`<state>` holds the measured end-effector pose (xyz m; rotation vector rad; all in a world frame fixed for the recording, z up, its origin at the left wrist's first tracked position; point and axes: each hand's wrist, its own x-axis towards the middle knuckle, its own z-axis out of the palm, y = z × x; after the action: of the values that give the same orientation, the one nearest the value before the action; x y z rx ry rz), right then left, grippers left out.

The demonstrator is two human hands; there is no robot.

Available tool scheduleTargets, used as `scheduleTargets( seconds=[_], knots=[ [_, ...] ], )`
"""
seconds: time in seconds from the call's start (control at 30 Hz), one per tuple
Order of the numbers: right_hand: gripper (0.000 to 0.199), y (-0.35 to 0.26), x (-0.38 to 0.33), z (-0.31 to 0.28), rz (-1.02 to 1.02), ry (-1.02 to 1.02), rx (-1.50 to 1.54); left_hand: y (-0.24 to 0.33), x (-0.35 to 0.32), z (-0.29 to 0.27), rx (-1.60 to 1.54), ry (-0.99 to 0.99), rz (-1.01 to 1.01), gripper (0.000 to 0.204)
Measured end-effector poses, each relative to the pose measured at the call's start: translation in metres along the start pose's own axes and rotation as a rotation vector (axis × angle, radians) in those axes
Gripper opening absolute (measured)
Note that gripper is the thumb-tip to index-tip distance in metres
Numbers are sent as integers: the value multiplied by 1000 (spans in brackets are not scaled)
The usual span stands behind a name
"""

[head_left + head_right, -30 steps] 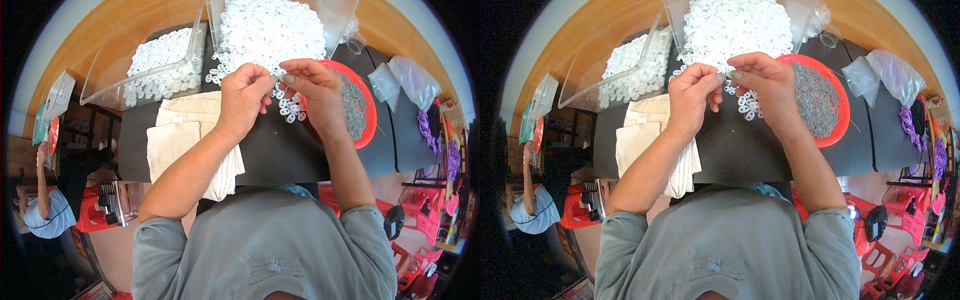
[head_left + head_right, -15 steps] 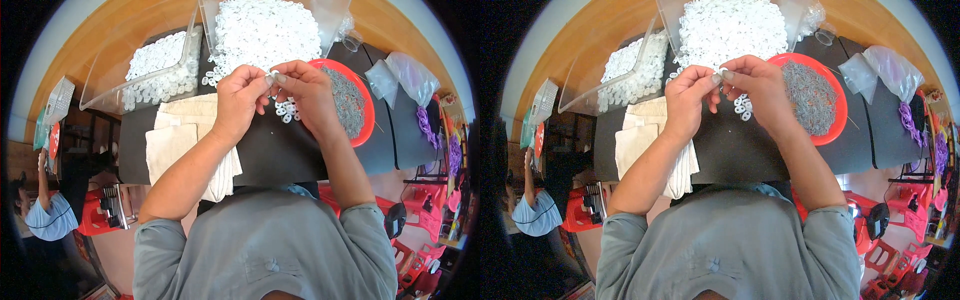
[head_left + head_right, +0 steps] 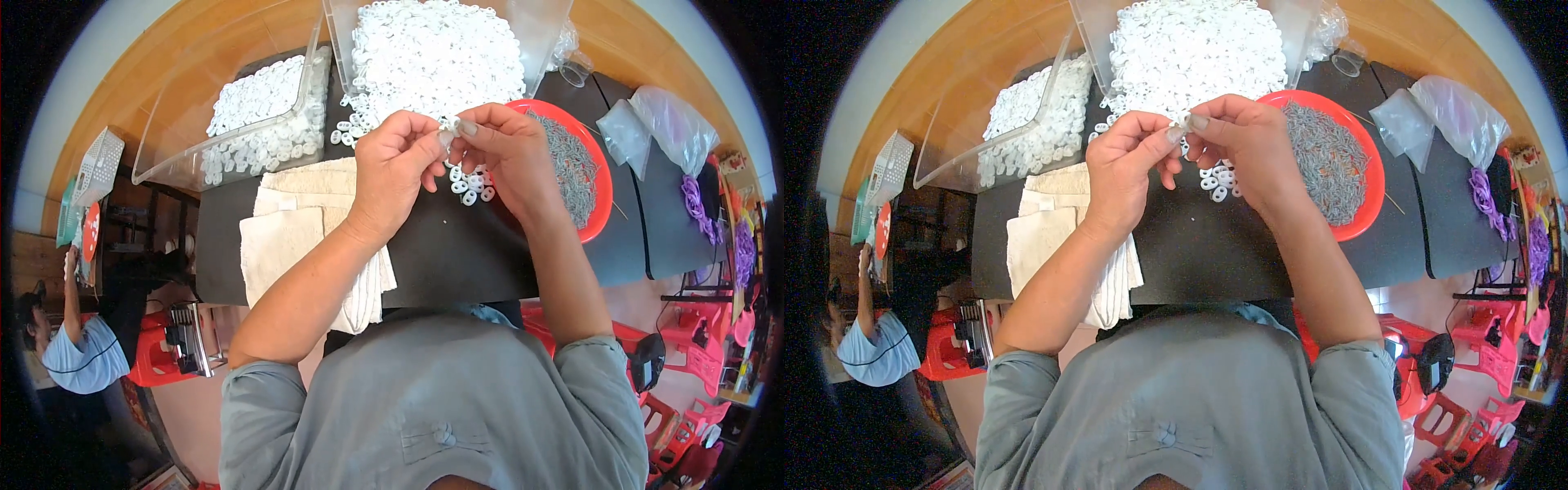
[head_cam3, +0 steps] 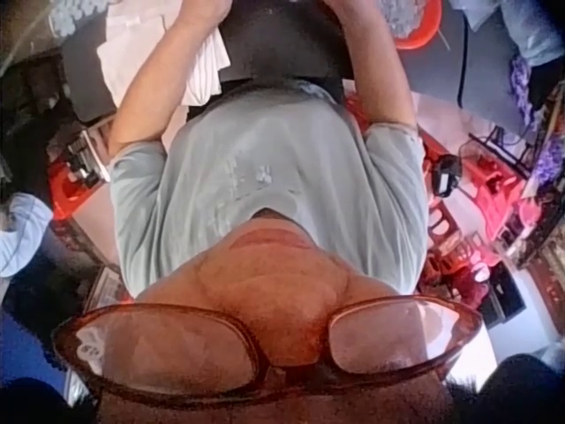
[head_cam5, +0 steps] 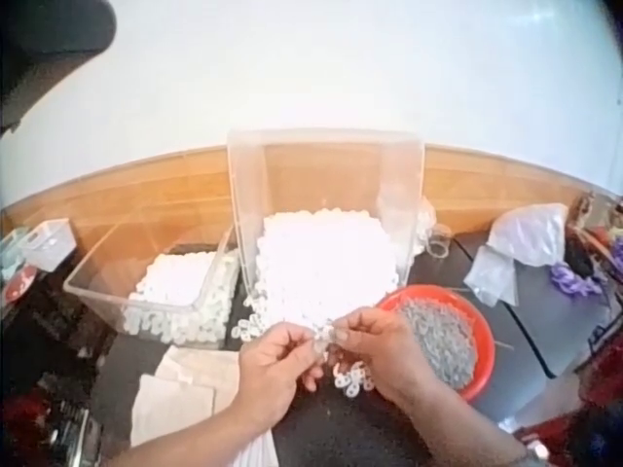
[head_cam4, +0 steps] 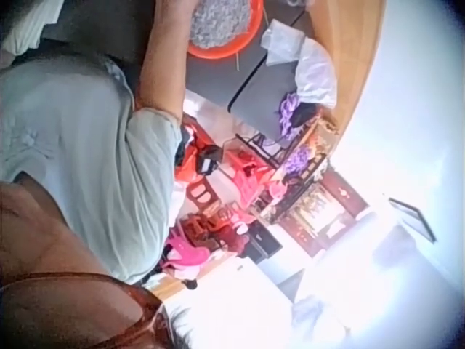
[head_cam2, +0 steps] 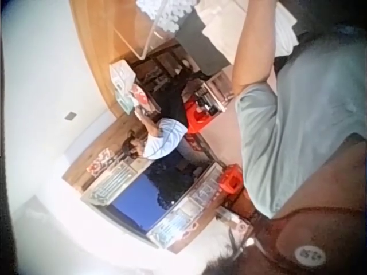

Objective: Assembling small white plastic components by inserting grey pins into them.

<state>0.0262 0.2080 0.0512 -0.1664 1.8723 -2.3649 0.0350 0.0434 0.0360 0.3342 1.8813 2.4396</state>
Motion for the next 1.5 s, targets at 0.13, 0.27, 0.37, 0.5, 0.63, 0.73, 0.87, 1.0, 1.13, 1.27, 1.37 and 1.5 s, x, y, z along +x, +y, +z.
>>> scheduleTargets(
  seconds=[0.13, 0.27, 0.37, 0.5, 0.63, 0.73, 0.87, 1.0, 1.13, 1.27, 1.37, 1.5],
  knots=[
    [13, -6, -2, 2, 11, -27, 19, 0, 2, -1, -3, 4, 18, 11],
    [12, -6, -2, -3, 12, -30, 45, 0, 1, 1, -52, -13, 29, 11],
    [12, -7, -2, -6, 18, -60, -12, 2, 2, 2, -91, -24, 45, 15],
    [11, -9, -4, -7, 31, -106, -16, 5, 1, 4, -80, -93, 83, 24],
    [13, -13, -6, -10, 55, -155, -55, 4, 2, 2, -32, -130, 103, 29],
    [15, -14, -7, -8, 83, -181, -42, 4, 3, -2, 4, -155, 137, 28],
    [17, -18, -8, -7, 107, -192, -17, 7, 3, -4, 53, -153, 148, 30],
    [18, -19, -10, -6, 135, -239, -41, 4, 1, -5, 108, -142, 185, 29],
    [17, -15, -13, -4, 149, -261, 13, 10, -4, -2, 48, -183, 199, 23],
    [18, -12, -13, -3, 142, -276, 57, 11, -5, -1, -41, -204, 227, 19],
    [18, -12, -14, -2, 149, -285, 94, 8, -4, 1, -68, -177, 217, 22],
    [19, -9, -13, -2, 155, -288, 111, 6, -4, 4, -116, -155, 219, 25]
  ],
)
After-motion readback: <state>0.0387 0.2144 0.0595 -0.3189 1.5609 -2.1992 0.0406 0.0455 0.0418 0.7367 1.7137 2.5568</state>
